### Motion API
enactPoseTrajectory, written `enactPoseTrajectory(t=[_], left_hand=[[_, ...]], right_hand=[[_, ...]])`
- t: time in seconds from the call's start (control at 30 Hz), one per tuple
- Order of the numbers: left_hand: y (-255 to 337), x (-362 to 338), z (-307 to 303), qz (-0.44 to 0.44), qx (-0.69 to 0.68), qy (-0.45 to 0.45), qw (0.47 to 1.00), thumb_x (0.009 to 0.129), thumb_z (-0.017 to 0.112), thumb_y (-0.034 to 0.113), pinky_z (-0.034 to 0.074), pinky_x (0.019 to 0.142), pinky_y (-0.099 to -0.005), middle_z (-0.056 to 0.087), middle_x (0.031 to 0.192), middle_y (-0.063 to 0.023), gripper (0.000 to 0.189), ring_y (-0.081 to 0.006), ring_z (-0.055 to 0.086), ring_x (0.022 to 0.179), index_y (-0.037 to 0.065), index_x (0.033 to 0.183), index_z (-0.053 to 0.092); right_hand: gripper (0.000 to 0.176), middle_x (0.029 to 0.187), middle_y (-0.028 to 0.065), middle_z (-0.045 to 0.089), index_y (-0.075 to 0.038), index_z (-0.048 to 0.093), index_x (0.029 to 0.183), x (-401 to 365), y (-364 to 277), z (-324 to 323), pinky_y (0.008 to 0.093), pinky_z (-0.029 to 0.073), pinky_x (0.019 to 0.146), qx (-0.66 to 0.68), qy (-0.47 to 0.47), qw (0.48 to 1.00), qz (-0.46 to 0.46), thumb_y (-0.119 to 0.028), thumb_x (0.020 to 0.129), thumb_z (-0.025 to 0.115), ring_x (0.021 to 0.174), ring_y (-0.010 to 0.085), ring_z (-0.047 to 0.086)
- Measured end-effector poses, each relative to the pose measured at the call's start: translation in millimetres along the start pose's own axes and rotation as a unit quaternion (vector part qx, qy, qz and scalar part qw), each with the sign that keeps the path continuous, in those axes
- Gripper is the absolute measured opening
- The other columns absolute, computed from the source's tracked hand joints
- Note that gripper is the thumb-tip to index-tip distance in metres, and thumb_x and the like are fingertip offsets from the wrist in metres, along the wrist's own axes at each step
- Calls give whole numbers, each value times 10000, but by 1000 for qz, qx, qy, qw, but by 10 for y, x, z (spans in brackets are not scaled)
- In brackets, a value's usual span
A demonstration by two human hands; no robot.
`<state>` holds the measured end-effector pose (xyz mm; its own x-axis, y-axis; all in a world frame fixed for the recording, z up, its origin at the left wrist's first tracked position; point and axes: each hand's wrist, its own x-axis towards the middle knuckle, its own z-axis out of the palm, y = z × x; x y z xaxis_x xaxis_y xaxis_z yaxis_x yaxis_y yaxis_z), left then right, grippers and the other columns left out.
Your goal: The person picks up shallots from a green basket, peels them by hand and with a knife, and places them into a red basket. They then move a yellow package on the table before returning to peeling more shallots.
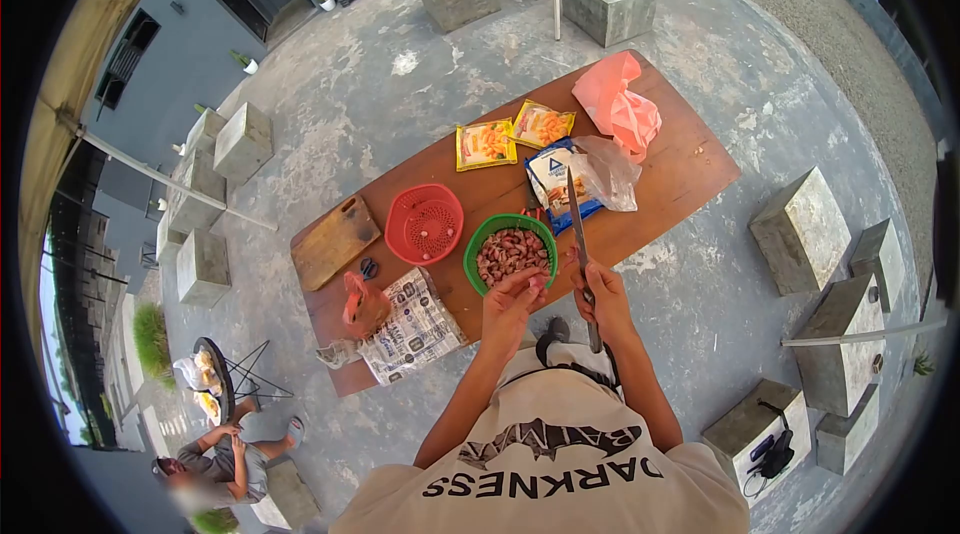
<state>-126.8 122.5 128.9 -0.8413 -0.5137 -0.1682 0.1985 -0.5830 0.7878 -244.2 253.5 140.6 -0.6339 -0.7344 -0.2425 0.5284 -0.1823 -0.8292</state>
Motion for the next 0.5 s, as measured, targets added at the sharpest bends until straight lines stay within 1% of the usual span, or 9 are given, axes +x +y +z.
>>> enactPoseTrajectory(t=[0.13,0.2,0.23,0.3,0.33,0.37,0.4,0.43,0.5], left_hand=[[97,-83,-131,23,-21,25,999,892,579,27,494,877,-319,616,1127,-105,279,-179,603,1006,-18,1167,571],[169,-134,-143,38,-29,41,998,893,580,29,494,882,-328,615,1116,-100,277,-183,601,1011,-20,1165,568],[207,-143,-140,47,-19,56,997,886,589,28,493,893,-340,624,1079,-106,276,-192,609,1001,-16,1158,566],[250,-130,-191,58,-11,71,996,880,599,27,492,904,-351,633,1042,-112,277,-201,616,990,-12,1151,564],[244,-129,-256,66,3,72,995,858,610,-11,502,884,-344,625,1045,-110,284,-200,620,977,-19,1139,564],[230,-120,-315,73,17,71,995,837,621,-49,512,864,-338,616,1048,-108,295,-199,623,965,-25,1126,565],[220,-112,-363,71,15,73,995,837,621,-49,512,864,-338,616,1048,-108,295,-199,623,965,-25,1126,565],[218,-100,-415,70,21,86,994,821,632,-64,517,853,-329,617,1046,-113,286,-196,629,944,-25,1099,575],[223,-43,-502,68,26,93,993,805,643,-79,523,842,-321,618,1045,-118,279,-194,635,922,-24,1072,586]], right_hand=[[421,722,-42,416,-101,440,1350,295,140,35,173,267,362,-52,-30,997,48,-326,994,420,446,22,355],[451,735,-26,435,-106,335,1406,402,177,128,182,256,359,-106,-34,990,87,-291,1001,403,438,31,336],[451,735,-26,435,-106,335,1406,429,224,169,182,256,359,-108,-39,989,88,-291,1001,403,438,31,336],[564,720,-20,450,-122,200,1463,481,312,242,189,256,364,-176,-1,980,91,-253,980,461,450,33,338],[564,720,-20,450,-122,200,1463,478,327,260,189,256,364,-178,-2,980,92,-253,980,461,450,33,338],[593,728,-21,477,-131,190,1464,466,334,277,185,277,405,-169,-19,984,59,-234,965,494,496,29,360],[625,737,-23,504,-140,180,1465,440,338,300,182,299,445,-159,-35,986,28,-214,950,526,541,26,381],[625,737,-23,504,-140,180,1465,406,326,323,182,299,445,-159,-35,986,30,-214,950,526,541,26,381],[631,747,-23,504,-133,195,1475,338,247,374,186,316,480,-102,-84,991,-2,-179,941,529,574,37,392]])
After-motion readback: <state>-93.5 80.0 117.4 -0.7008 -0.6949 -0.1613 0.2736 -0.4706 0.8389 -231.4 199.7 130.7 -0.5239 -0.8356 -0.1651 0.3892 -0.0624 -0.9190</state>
